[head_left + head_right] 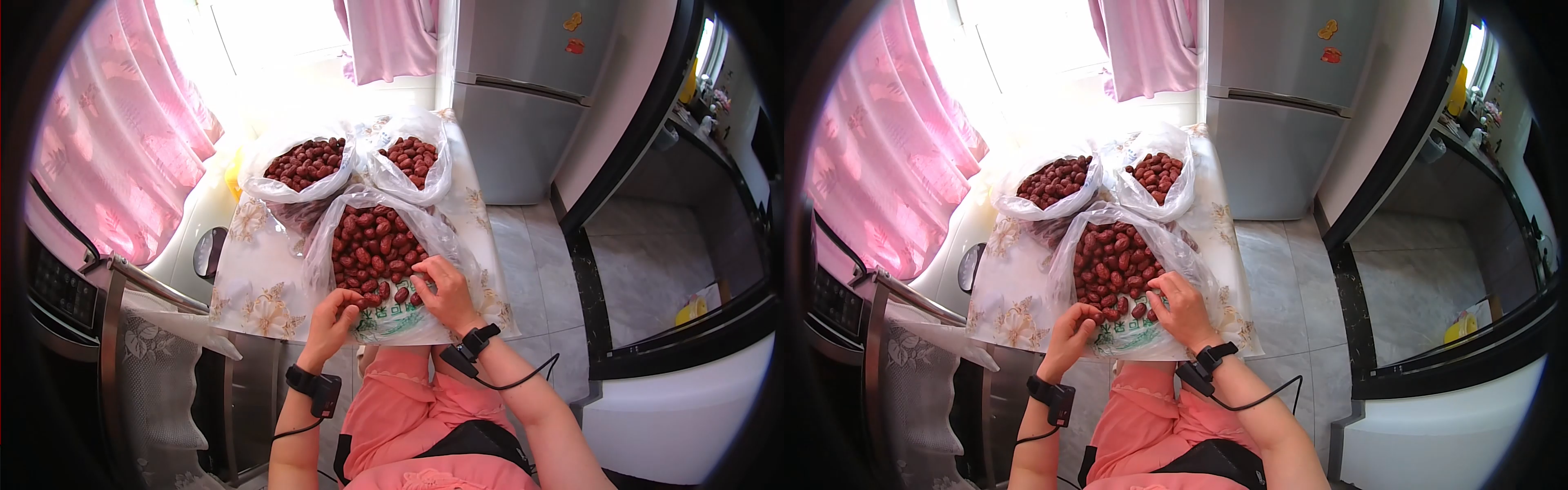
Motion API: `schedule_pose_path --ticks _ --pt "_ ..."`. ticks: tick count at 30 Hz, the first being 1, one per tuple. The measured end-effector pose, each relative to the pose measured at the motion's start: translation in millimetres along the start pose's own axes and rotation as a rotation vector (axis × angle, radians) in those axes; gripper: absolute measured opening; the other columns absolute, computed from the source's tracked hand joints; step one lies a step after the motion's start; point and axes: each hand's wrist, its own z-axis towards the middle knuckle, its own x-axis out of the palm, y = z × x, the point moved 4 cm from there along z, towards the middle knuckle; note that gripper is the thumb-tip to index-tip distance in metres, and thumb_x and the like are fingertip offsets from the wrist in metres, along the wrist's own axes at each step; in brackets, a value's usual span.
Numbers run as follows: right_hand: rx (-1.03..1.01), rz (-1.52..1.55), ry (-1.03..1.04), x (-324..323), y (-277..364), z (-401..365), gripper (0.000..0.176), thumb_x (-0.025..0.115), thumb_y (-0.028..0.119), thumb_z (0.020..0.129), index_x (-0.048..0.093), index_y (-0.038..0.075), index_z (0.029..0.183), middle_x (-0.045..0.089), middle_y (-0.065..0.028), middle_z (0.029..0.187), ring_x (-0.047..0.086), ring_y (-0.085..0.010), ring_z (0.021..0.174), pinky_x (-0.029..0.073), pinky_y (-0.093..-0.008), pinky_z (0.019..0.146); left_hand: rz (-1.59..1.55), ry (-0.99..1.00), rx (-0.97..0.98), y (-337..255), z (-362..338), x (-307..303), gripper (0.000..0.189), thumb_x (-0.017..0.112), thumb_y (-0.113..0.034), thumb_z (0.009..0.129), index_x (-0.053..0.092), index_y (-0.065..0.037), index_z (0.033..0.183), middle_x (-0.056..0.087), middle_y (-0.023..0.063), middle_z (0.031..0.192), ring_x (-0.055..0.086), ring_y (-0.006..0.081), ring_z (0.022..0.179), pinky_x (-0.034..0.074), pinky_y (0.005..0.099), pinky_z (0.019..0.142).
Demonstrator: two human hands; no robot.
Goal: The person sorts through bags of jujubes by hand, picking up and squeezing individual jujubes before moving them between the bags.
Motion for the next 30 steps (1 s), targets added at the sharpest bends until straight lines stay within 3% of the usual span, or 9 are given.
schedule_pose_path --ticks 5,7,10,19,24,30 --pt "0.002 0.001 -0.003 -0.4 1.9 0.8 0.014 0.068 0.008 0.085 0.063 0.003 0.098 0.062 -0.0110 0.094 0.063 -0.0315 0.089 0.051 -0.0389 0.077 0.030 -0.023 0.066 4.4 1.9 -1.7 0.013 0.052 -0.008 0.099 0.061 0.000 0.104 0.061 0.0013 0.090 0.055 0.0088 0.084 0.046 0.0241 0.076" --pt "0.006 0.003 -0.003 0.3 0.7 0.5 0.014 0.067 0.008 0.085 0.062 0.003 0.097 0.062 -0.0111 0.094 0.063 -0.0314 0.089 0.051 -0.0389 0.077 0.038 0.019 0.031 6.3 1.4 -2.1 0.023 0.045 -0.020 0.106 0.059 -0.001 0.106 0.060 -0.0012 0.097 0.052 0.0068 0.090 0.043 0.0229 0.083" --pt "0.031 0.015 0.002 -0.6 1.6 -0.2 0.014 0.067 0.007 0.085 0.062 0.003 0.097 0.062 -0.0118 0.093 0.063 -0.0317 0.089 0.051 -0.0391 0.077 0.029 0.022 0.036 8.2 1.4 -3.3 0.028 0.044 -0.024 0.107 0.059 -0.001 0.106 0.060 -0.0011 0.097 0.052 0.0069 0.092 0.044 0.0234 0.085" --pt "0.030 -0.018 0.015 2.7 -0.1 0.5 0.015 0.067 0.005 0.084 0.062 0.002 0.097 0.061 -0.0145 0.092 0.062 -0.0339 0.088 0.050 -0.0410 0.077 -0.053 -0.022 0.088 26.4 5.1 -4.9 0.029 0.045 -0.024 0.106 0.059 0.001 0.109 0.062 0.0012 0.101 0.055 0.0092 0.096 0.045 0.0251 0.088" --pt "0.018 -0.020 0.020 1.5 7.0 2.8 0.015 0.067 0.003 0.085 0.061 0.001 0.098 0.060 -0.0134 0.091 0.061 -0.0297 0.079 0.050 -0.0366 0.069 -0.097 0.002 0.077 22.7 4.1 -4.1 0.028 0.046 -0.023 0.106 0.058 0.001 0.109 0.062 0.0020 0.102 0.056 0.0093 0.098 0.045 0.0255 0.091" --pt "0.010 -0.029 0.027 1.8 9.6 3.3 0.014 0.066 0.003 0.085 0.061 0.001 0.098 0.060 -0.0128 0.090 0.061 -0.0283 0.078 0.050 -0.0359 0.069 -0.085 -0.006 0.086 17.4 2.9 -4.8 0.026 0.046 -0.022 0.106 0.059 0.001 0.108 0.062 0.0009 0.100 0.054 0.0077 0.095 0.045 0.0242 0.088"
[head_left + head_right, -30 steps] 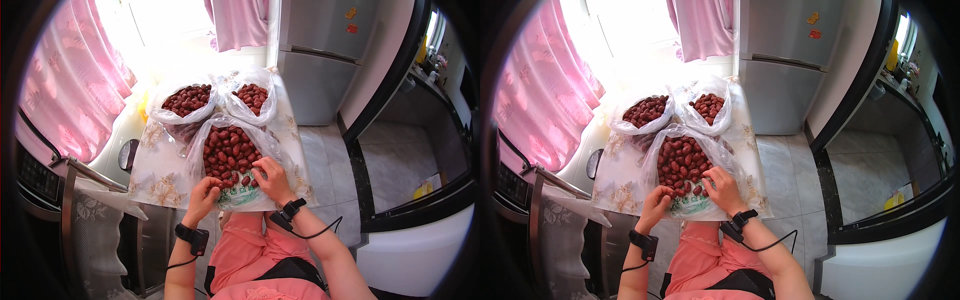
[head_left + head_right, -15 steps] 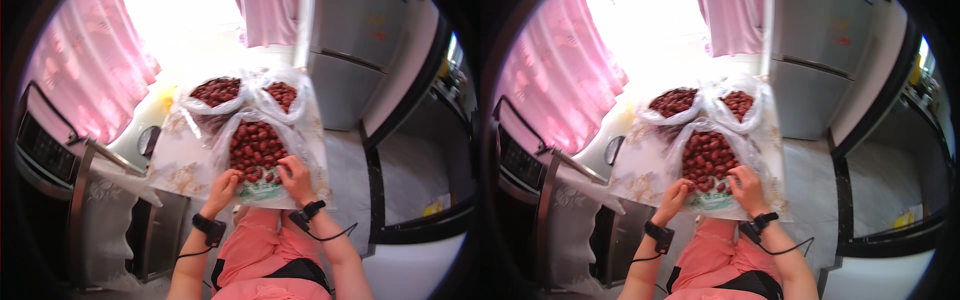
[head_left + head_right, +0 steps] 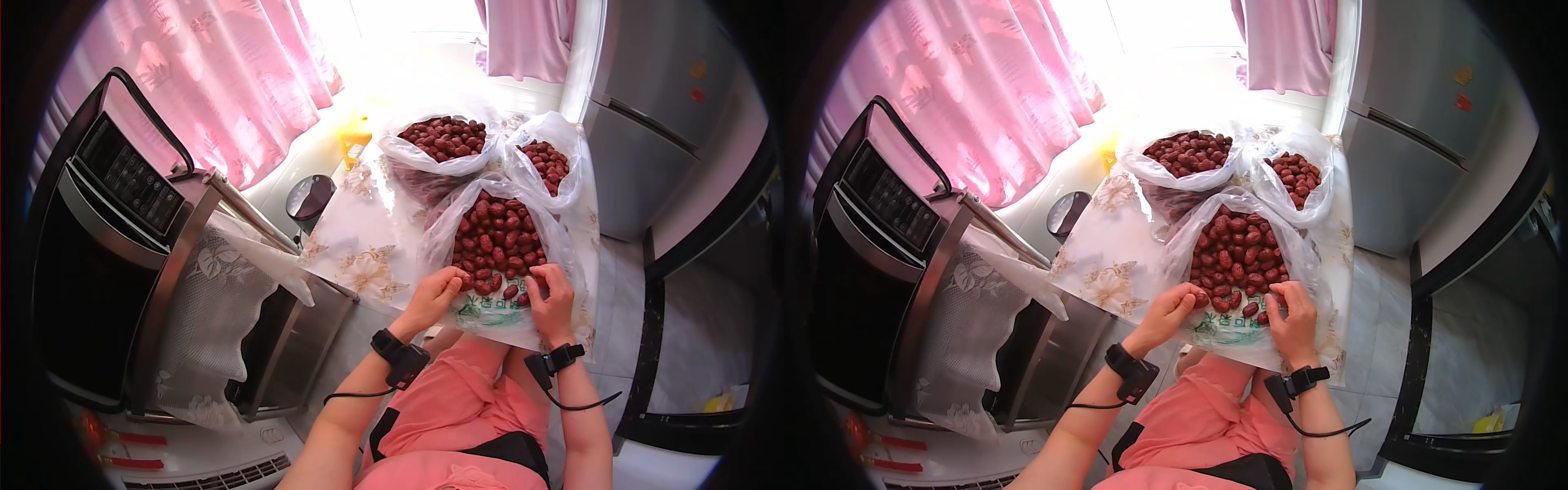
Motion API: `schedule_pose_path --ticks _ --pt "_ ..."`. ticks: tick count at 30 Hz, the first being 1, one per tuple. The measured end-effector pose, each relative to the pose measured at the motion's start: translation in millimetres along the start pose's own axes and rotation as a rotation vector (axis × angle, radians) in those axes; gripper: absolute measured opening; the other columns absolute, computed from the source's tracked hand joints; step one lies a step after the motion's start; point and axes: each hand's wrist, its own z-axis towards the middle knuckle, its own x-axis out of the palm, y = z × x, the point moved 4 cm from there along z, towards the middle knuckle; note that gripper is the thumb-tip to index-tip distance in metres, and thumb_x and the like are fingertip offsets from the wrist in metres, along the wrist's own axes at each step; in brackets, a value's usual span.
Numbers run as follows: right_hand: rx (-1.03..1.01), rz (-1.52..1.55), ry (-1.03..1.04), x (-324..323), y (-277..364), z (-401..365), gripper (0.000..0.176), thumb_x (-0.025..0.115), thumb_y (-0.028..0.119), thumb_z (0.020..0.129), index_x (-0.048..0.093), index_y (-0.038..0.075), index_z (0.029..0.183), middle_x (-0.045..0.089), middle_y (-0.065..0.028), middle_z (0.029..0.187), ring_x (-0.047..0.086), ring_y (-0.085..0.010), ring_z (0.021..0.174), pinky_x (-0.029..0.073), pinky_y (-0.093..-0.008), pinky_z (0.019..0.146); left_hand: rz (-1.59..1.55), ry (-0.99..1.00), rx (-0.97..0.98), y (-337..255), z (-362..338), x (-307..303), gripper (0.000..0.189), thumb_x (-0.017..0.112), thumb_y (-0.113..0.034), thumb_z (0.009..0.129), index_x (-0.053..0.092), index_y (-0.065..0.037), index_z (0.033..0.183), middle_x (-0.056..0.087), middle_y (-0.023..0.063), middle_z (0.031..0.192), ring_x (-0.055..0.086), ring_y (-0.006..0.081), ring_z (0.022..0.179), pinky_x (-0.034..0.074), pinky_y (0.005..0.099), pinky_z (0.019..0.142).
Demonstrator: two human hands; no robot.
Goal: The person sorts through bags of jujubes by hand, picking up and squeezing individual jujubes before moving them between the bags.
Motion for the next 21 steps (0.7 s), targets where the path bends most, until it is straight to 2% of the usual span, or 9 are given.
schedule_pose_path --ticks 15,19,21 --pt "0.004 0.009 0.005 0.2 -1.5 -0.4 0.014 0.067 0.003 0.085 0.061 0.001 0.098 0.060 -0.0124 0.090 0.061 -0.0277 0.076 0.050 -0.0357 0.068 0.078 -0.026 -0.001 -5.0 0.0 0.9 0.022 0.048 -0.017 0.104 0.060 0.001 0.110 0.063 0.0005 0.099 0.055 0.0081 0.093 0.045 0.0238 0.085" --pt "-0.008 -0.022 -0.002 -0.2 -2.3 -0.6 0.014 0.067 0.003 0.084 0.061 0.002 0.097 0.060 -0.0127 0.089 0.060 -0.0290 0.076 0.049 -0.0367 0.068 0.119 0.000 0.051 0.0 0.3 0.7 0.022 0.049 -0.017 0.104 0.060 0.000 0.110 0.063 0.0014 0.099 0.056 0.0079 0.093 0.047 0.0244 0.084" --pt "-0.007 -0.022 -0.008 -0.8 -2.1 -0.7 0.013 0.067 0.005 0.084 0.061 0.002 0.096 0.060 -0.0135 0.090 0.061 -0.0323 0.081 0.049 -0.0388 0.071 -0.126 -0.070 -0.039 5.9 4.9 -1.4 0.023 0.047 -0.018 0.104 0.059 0.000 0.111 0.064 0.0020 0.099 0.057 0.0079 0.091 0.048 0.0249 0.082"
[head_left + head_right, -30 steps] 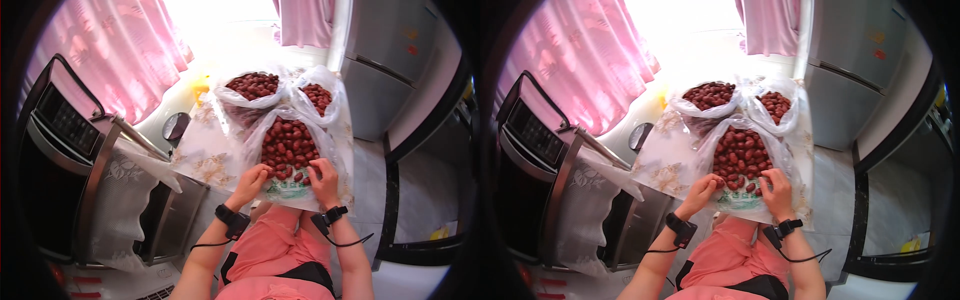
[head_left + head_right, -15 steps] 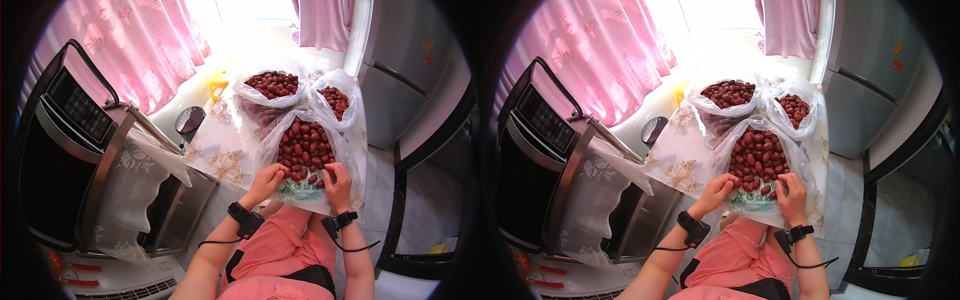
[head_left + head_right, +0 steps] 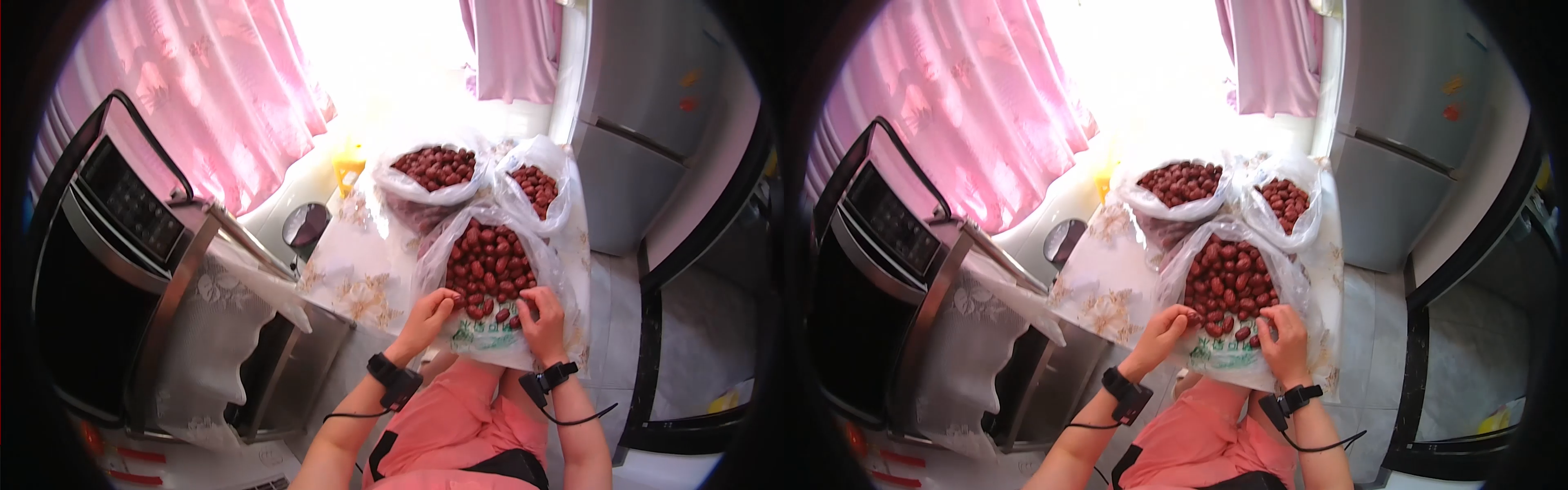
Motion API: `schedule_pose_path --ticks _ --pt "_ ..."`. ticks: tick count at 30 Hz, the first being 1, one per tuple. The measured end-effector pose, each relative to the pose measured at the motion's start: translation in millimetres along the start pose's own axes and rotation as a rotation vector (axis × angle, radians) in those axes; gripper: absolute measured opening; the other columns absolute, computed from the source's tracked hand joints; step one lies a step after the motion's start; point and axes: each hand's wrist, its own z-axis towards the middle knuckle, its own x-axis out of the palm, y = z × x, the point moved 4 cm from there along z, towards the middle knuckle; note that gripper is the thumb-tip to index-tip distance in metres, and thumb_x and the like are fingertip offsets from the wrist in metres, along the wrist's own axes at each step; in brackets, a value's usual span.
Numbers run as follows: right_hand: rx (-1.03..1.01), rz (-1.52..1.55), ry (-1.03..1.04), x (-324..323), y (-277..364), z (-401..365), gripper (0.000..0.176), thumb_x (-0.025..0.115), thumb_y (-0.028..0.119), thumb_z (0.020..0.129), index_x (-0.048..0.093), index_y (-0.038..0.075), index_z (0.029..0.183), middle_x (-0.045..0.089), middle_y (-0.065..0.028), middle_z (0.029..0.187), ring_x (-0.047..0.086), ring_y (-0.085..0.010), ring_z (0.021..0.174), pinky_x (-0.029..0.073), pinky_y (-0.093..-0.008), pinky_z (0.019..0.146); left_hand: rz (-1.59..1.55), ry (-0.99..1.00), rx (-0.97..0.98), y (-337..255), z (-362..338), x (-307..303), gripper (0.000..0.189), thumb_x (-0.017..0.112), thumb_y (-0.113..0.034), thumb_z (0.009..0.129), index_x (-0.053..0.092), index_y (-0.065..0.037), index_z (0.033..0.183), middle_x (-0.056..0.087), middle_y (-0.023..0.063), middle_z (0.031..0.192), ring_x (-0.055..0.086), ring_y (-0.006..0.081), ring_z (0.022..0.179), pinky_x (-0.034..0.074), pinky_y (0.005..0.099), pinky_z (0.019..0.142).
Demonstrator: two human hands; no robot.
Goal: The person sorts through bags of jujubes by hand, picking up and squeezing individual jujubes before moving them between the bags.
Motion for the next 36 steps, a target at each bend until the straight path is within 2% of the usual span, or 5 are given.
schedule_pose_path --ticks 7,18,26,31,36 --pt "0.024 0.024 0.011 -0.8 -1.8 -0.7 0.015 0.068 0.005 0.083 0.062 0.002 0.096 0.062 -0.0145 0.092 0.062 -0.0353 0.086 0.050 -0.0414 0.075 -0.086 -0.064 0.185 -93.2 30.3 -23.2 0.031 0.052 -0.028 0.104 0.060 0.000 0.112 0.066 0.0053 0.095 0.061 0.0111 0.083 0.049 0.0259 0.076" --pt "-0.004 -0.011 0.003 -3.0 0.0 0.4 0.014 0.068 0.005 0.082 0.063 0.002 0.095 0.061 -0.0140 0.090 0.062 -0.0344 0.084 0.050 -0.0413 0.074 0.051 -0.244 0.245 -110.0 66.8 -73.1 0.024 0.059 -0.022 0.100 0.062 -0.002 0.111 0.067 0.0039 0.094 0.060 0.0089 0.080 0.049 0.0241 0.073" --pt "0.038 0.024 0.004 -2.3 -1.2 0.2 0.013 0.068 0.005 0.082 0.063 0.003 0.094 0.061 -0.0138 0.090 0.062 -0.0335 0.082 0.051 -0.0402 0.072 0.313 -0.014 0.263 -116.8 63.6 -52.8 0.018 0.064 -0.016 0.095 0.064 -0.004 0.108 0.070 0.0043 0.088 0.063 0.0099 0.076 0.050 0.0269 0.067" --pt "-0.016 -0.014 -0.027 -2.0 -0.1 -0.9 0.013 0.068 0.005 0.082 0.063 0.002 0.094 0.062 -0.0133 0.090 0.063 -0.0338 0.084 0.051 -0.0405 0.073 0.826 0.335 0.424 -219.6 81.9 -13.6 0.018 0.065 -0.011 0.092 0.065 -0.004 0.108 0.070 0.0035 0.096 0.064 0.0121 0.082 0.049 0.0272 0.069" --pt "-0.047 -0.031 -0.036 -2.8 0.2 0.0 0.013 0.068 0.005 0.082 0.062 0.002 0.093 0.062 -0.0132 0.090 0.063 -0.0338 0.086 0.051 -0.0409 0.075 0.701 0.284 0.610 -276.8 116.4 6.0 0.016 0.064 -0.010 0.091 0.067 -0.003 0.105 0.071 0.0055 0.092 0.066 0.0146 0.076 0.051 0.0286 0.067"
